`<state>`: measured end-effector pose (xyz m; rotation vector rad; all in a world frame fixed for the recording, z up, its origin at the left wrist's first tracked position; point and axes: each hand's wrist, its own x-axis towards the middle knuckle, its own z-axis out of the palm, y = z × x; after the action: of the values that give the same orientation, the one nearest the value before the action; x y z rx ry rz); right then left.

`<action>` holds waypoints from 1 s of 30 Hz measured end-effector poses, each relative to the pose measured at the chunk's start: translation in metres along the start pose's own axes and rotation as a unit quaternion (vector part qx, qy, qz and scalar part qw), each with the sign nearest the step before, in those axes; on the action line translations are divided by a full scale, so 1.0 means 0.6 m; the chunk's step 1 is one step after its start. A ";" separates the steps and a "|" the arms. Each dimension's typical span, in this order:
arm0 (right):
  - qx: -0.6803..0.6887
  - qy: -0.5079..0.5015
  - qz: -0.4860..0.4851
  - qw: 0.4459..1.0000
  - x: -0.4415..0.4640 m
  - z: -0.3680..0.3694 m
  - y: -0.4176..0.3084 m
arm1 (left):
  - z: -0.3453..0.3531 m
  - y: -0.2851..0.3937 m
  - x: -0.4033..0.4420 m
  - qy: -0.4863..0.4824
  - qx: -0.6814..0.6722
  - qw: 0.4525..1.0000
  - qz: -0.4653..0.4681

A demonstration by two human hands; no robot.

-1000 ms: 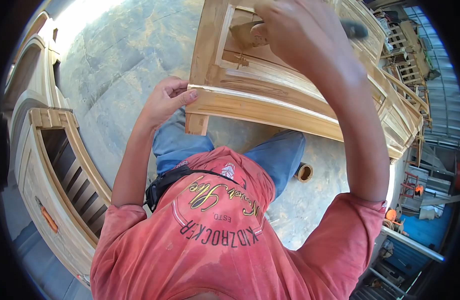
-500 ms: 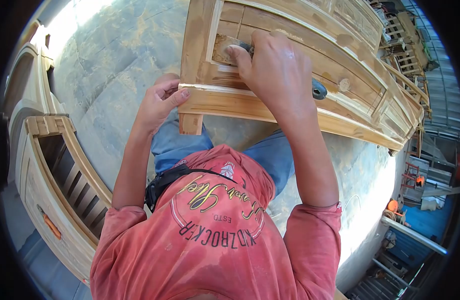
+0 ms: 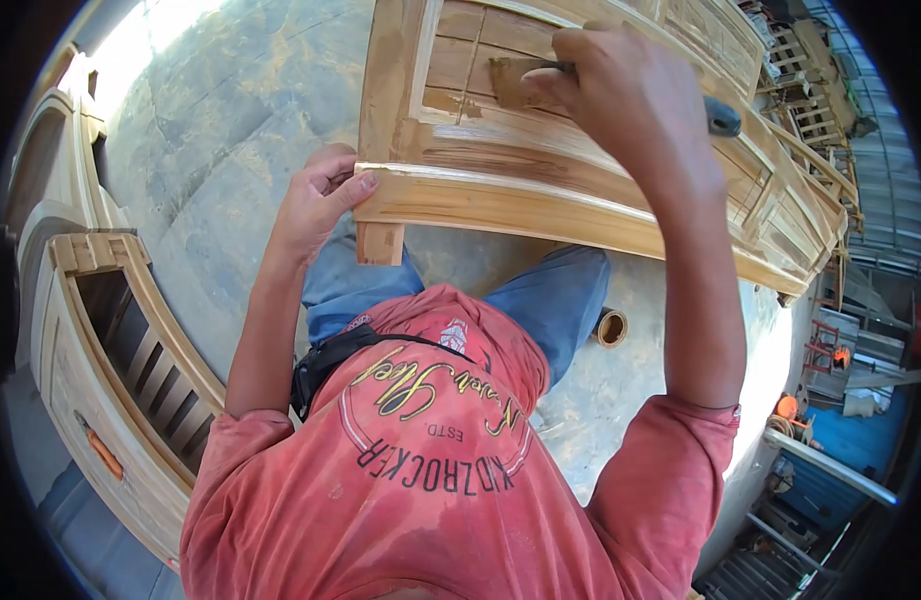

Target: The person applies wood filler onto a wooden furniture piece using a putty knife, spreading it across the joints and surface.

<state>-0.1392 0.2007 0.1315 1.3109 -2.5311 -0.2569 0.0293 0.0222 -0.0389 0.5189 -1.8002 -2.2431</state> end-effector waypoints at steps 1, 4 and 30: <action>-0.005 -0.010 -0.043 0.999 0.010 -0.005 0.004 | -0.001 0.000 0.001 -0.004 0.003 1.000 0.005; -0.015 -0.042 -0.165 0.985 0.046 -0.013 0.015 | -0.003 -0.002 -0.002 -0.011 0.010 1.000 0.012; 0.134 -0.196 -0.102 0.966 0.106 -0.076 -0.017 | -0.007 -0.017 0.002 -0.016 -0.009 1.000 0.008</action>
<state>-0.1517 0.1412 0.1824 1.7843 -2.8308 -0.2427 0.0305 0.0205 -0.0495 0.4662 -1.7903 -2.2678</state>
